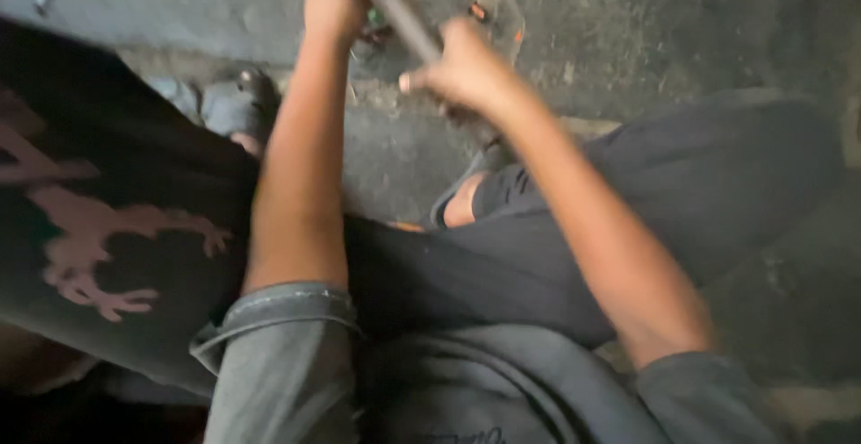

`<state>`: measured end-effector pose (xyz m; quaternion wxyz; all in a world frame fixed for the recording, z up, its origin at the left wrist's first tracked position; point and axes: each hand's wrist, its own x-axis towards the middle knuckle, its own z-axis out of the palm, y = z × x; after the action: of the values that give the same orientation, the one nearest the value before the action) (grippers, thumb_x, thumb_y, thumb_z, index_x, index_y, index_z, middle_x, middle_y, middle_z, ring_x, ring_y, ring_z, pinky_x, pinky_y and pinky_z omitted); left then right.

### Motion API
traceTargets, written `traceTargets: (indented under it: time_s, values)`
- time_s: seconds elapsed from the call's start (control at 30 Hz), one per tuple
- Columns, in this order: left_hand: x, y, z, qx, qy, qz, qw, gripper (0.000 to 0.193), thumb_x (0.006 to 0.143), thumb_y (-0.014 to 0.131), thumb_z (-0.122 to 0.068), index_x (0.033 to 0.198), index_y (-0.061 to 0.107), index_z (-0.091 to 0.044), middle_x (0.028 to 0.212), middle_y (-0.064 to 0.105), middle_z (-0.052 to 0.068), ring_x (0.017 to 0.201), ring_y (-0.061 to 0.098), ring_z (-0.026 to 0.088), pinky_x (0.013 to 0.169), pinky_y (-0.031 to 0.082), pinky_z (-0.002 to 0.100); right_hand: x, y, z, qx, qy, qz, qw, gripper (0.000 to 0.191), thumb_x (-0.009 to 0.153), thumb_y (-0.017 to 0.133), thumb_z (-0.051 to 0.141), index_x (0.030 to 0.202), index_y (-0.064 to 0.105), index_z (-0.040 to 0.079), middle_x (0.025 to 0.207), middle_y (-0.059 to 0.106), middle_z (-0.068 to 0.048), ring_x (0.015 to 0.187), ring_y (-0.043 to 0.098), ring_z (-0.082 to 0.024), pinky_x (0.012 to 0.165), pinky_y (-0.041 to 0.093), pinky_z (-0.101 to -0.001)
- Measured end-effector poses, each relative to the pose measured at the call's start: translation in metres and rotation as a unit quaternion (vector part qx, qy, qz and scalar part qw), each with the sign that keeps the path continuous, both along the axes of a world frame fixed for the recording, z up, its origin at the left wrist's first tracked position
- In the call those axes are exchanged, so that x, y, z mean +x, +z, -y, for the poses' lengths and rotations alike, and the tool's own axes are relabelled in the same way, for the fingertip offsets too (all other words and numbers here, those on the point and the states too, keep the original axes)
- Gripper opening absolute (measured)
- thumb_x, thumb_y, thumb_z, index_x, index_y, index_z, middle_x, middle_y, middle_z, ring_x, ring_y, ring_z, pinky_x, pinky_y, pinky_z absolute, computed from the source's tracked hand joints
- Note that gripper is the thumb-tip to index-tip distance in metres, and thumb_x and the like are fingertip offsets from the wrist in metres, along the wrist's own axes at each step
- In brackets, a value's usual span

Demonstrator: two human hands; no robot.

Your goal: The person sits on the floor and repeatedly strikes a small metal part with a hammer while holding it with a punch. The person adjusts the part and hammer several times during the process.

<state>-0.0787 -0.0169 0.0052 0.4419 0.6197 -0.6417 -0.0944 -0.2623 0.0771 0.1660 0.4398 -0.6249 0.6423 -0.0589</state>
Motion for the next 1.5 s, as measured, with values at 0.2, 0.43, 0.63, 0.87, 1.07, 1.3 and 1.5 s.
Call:
traceTargets:
  time_s: [0.2,0.43,0.63,0.87,1.07,1.3,1.5]
  values:
    - [0.005,-0.002,-0.033,0.145,0.019,-0.073,0.987,0.026,0.079,0.079,-0.016,0.103,0.073,-0.006,0.096,0.074,0.021,0.091,0.07,0.042,0.079,0.055,0.049,-0.006,0.037,-0.017,-0.04,-0.001,0.153,0.987,0.045,0.079,0.085,0.016,0.109,0.056,0.0,0.065,0.059,-0.004,0.048,0.059,-0.012,0.039,0.046,-0.0308]
    - [0.006,0.008,-0.011,0.058,0.039,-0.154,0.986,0.019,0.079,0.082,-0.016,0.087,0.073,-0.002,0.086,0.077,0.015,0.083,0.077,0.034,0.074,0.057,0.04,-0.012,0.068,-0.016,-0.056,-0.068,0.22,0.972,0.037,0.083,0.083,0.013,0.104,0.056,-0.001,0.067,0.056,-0.001,0.048,0.056,-0.009,0.039,0.045,-0.0271]
    - [0.01,0.0,0.003,0.067,0.104,-0.171,0.977,0.021,0.089,0.076,-0.013,0.085,0.067,0.005,0.081,0.069,0.025,0.071,0.07,0.042,0.069,0.057,0.042,-0.009,0.081,-0.023,-0.011,-0.116,0.251,0.961,0.033,0.083,0.081,0.014,0.103,0.058,0.0,0.065,0.056,-0.001,0.047,0.054,-0.008,0.039,0.045,-0.0266]
    - [0.006,-0.01,0.0,0.025,0.061,-0.141,0.988,0.028,0.074,0.082,-0.012,0.09,0.067,0.006,0.085,0.073,0.026,0.083,0.071,0.044,0.071,0.058,0.044,-0.017,0.112,-0.036,-0.05,-0.116,0.272,0.954,0.037,0.086,0.08,0.013,0.11,0.053,0.007,0.073,0.057,0.001,0.053,0.057,-0.007,0.041,0.047,-0.0248]
    - [0.011,-0.02,-0.012,0.073,0.039,-0.133,0.988,0.029,0.075,0.081,-0.011,0.091,0.067,0.008,0.088,0.074,0.026,0.087,0.072,0.043,0.075,0.057,0.044,-0.028,0.108,-0.036,-0.064,-0.114,0.295,0.947,0.038,0.087,0.079,0.012,0.114,0.052,0.011,0.077,0.058,0.002,0.058,0.058,-0.006,0.043,0.048,-0.0234]
    - [-0.013,-0.013,-0.022,0.046,-0.034,-0.201,0.978,0.034,0.078,0.071,0.0,0.111,0.072,0.001,0.094,0.075,0.021,0.09,0.077,0.031,0.08,0.058,0.038,-0.013,0.109,-0.028,-0.043,-0.111,0.298,0.947,0.03,0.087,0.081,0.015,0.097,0.056,0.002,0.066,0.055,0.0,0.049,0.054,-0.008,0.039,0.046,-0.0261]
    - [-0.035,-0.001,-0.015,0.096,-0.121,-0.245,0.957,0.02,0.083,0.073,-0.001,0.103,0.073,-0.002,0.095,0.078,0.017,0.092,0.077,0.028,0.083,0.058,0.037,-0.007,0.128,-0.043,-0.001,-0.137,0.283,0.949,0.037,0.082,0.081,0.019,0.103,0.052,0.01,0.063,0.057,-0.001,0.045,0.056,-0.008,0.038,0.049,-0.0258]
